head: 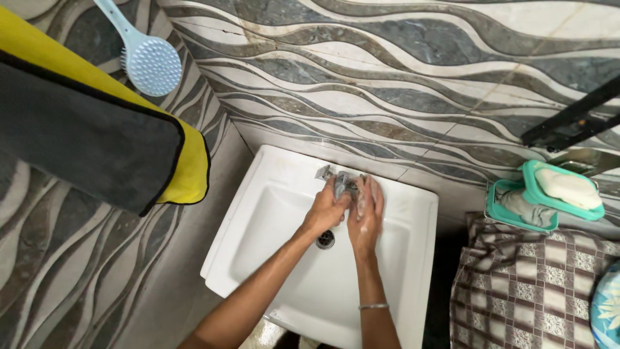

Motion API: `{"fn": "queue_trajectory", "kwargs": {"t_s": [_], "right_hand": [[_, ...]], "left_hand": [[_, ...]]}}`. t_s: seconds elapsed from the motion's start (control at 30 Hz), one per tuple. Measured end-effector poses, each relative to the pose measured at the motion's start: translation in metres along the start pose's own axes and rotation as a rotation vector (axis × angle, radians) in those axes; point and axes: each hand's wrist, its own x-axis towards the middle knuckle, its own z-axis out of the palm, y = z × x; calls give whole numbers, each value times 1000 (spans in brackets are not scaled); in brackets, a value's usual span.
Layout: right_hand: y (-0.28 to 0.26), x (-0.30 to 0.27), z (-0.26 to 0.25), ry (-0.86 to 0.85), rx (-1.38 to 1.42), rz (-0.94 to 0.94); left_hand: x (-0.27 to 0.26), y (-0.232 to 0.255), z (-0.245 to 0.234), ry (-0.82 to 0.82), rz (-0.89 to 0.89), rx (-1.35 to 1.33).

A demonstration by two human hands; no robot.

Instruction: The person turns on a bathroom sink faucet and washes their hands with soap. They rub their hands together under running water, rinse, and then turn off the faucet.

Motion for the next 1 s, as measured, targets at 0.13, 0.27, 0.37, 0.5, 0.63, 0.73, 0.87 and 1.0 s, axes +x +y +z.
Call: {"fn": "queue_trajectory", "kwargs": {"t_s": [0.13,0.27,0.37,0.5,0.63,0.73,0.87,1.0], "right_hand": [[-3,-21,2,70,-52,35],[-11,-20,13,20,-133,-140],[-12,-2,24,-95,-70,-37],[-19,4,28,-127,41,17],[-26,-7,30,-142,-38,6],[-35,-7,27,-170,-90,121],[-36,1,25,-155,-88,113],[-33,-4,22,-102,-107,3]], "left_hand": [[2,0,-2,-8,-12,43],[-1,-3,-3,5,105,28],[-1,-1,-4,-7,98,56],[1,-3,-6,-4,91,129],[4,-6,-5,-9,122,114],[2,1,-6,-15,63,114],[1,0,-7,-22,152,68],[2,-2,-4,-37,15,28]]}}
